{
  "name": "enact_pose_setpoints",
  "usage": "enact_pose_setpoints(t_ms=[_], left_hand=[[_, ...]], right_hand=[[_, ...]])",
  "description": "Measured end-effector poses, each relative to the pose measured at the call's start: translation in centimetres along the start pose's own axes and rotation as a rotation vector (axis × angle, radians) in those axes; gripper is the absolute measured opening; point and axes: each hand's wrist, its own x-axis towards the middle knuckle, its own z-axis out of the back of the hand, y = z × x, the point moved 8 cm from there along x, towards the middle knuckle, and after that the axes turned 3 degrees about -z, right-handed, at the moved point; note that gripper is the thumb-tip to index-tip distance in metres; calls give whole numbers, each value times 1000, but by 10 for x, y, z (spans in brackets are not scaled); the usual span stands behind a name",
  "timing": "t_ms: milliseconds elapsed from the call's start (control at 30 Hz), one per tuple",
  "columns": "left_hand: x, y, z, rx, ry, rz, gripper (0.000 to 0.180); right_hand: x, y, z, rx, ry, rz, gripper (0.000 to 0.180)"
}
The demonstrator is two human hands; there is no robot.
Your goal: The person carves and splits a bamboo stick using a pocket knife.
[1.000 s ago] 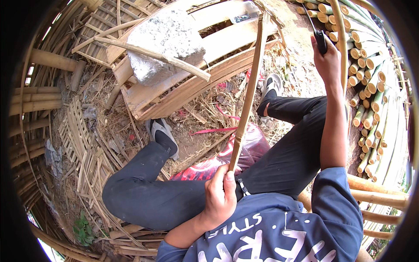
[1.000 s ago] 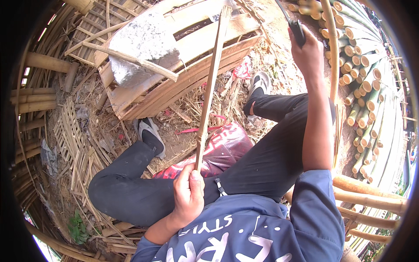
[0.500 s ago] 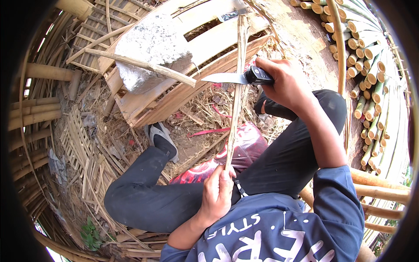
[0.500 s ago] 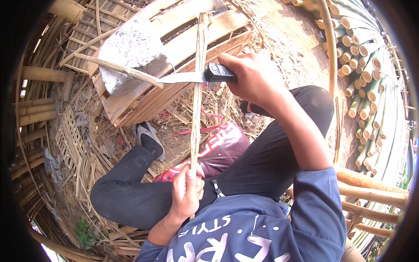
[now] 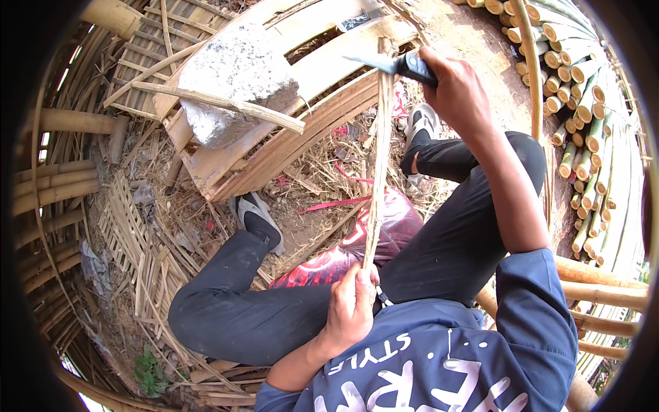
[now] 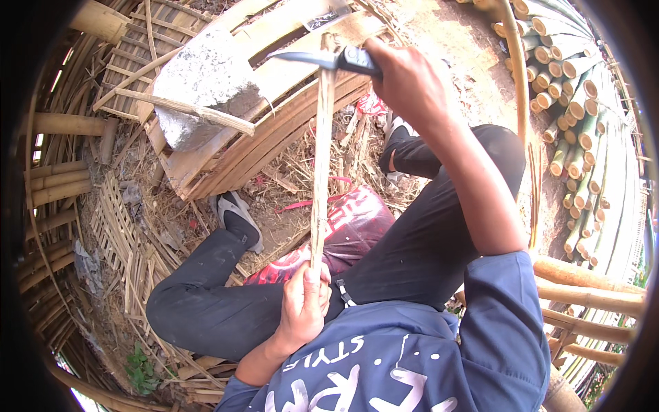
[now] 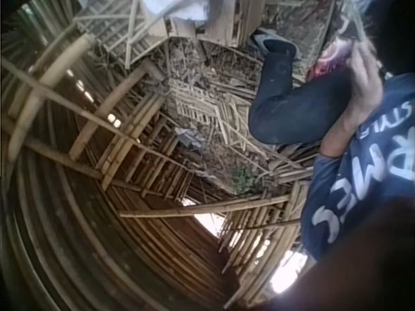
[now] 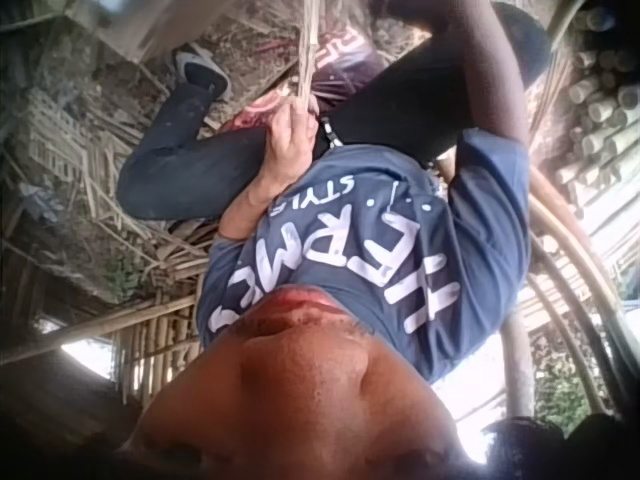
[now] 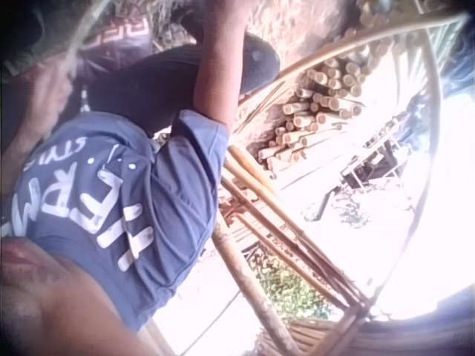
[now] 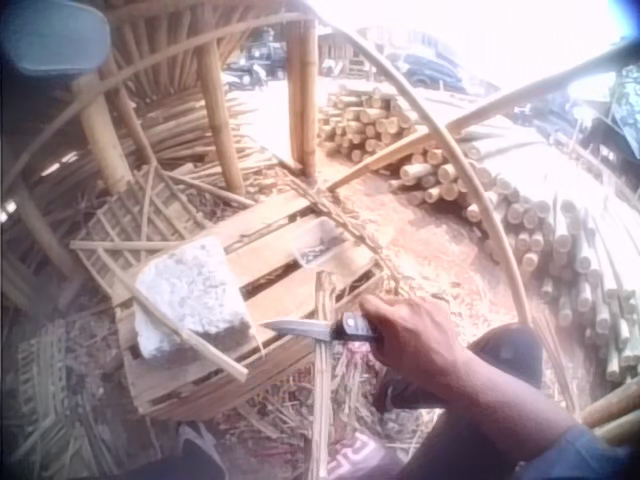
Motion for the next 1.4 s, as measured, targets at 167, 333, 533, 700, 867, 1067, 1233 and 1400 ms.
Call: enact_pose_setpoints(t_ms=[167, 333, 533, 700, 867, 1067, 1233, 1400], left_hand=[[-1, -9, -11, 101, 94, -52, 40], [4, 5, -2, -66, 74, 82, 41], [5, 9, 3, -208, 39, 159, 41], [7, 7, 4, -180, 24, 129, 41], [3, 7, 5, -1, -1, 60, 40], [6, 6, 8, 98, -30, 24, 38], [8, 0, 12, 127, -60, -12, 36], [8, -1, 14, 118, -65, -11, 37]], right_hand=[[13, -66, 23, -222, -98, -228, 36], [-7, -38, 19, 39, 67, -200, 33], [-23, 27, -7, 36, 272, 151, 23], [-25, 30, -13, 13, 296, 126, 19], [-15, 5, -23, -32, 329, -31, 28], [-13, 1, -27, -13, 376, -26, 24], [-32, 28, -25, 36, 413, 148, 30], [-35, 36, -27, 33, 437, 177, 34]])
